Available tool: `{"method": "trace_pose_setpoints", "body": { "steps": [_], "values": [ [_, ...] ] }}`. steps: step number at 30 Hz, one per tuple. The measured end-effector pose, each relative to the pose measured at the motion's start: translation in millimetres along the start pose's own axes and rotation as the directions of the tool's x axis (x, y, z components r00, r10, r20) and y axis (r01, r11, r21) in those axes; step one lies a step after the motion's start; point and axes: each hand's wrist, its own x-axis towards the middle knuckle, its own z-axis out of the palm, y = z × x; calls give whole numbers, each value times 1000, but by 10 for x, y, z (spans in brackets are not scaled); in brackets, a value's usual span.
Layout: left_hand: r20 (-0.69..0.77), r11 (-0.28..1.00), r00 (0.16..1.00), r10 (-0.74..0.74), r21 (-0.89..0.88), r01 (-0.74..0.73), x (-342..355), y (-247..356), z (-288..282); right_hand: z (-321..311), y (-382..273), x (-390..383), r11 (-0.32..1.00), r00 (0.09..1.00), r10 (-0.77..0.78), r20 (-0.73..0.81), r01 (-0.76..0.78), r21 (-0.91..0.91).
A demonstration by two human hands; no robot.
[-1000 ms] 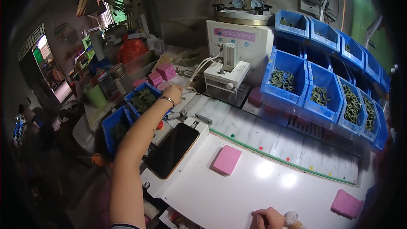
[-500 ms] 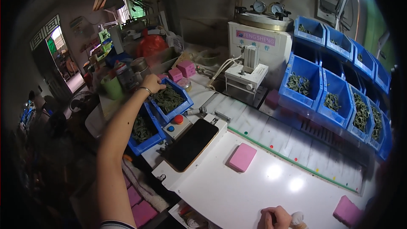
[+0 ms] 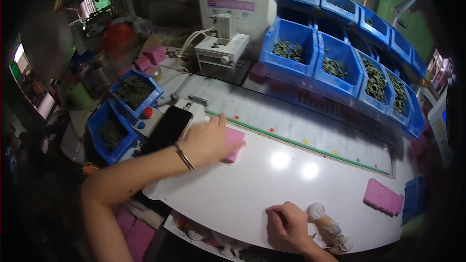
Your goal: The person places a green item into a pink mold, closes the mold, and presses a white ball against it to secure the shape. The person then opens the mold, removes the object, and places the mold onto a white surface next to other molds.
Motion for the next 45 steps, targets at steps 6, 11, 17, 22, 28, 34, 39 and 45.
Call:
{"method": "trace_pose_setpoints", "body": {
  "steps": [6, 11, 17, 22, 28, 34, 39, 45],
  "values": [
    [155, 975, 988, 11, -222, 24, -74, 429, 420, -20, 149, -231, 996, 997, 69, -28, -67, 61],
    [488, 322, 817, 305, -861, 394, -621, 1034, 173, -182, 38, -108, 980, 948, -184, -261, 156, -125],
    [448, 135, 801, 398, -892, 432, -824, 1492, 221, -361, 30, -275, 937, 914, -338, -223, 306, -167],
    [518, -113, 752, 408, -788, 605, -903, 1758, 218, -387, 36, -423, 950, 892, -307, -331, 266, -165],
    [543, -489, 820, 180, -674, 554, -912, 2036, 308, -331, 181, -567, 876, 848, -453, -273, 368, -312],
    [311, -127, 917, 252, -928, 350, -918, 1942, 380, -537, 79, -401, 935, 916, -325, -237, 274, -223],
    [206, -209, 970, 131, -951, 230, -1047, 1999, 406, -454, 75, -418, 910, 867, -398, -299, 334, -244],
    [216, -241, 975, 48, -945, 221, -1089, 2028, 400, -384, 94, -444, 899, 830, -423, -364, 335, -282]
  ]
}}
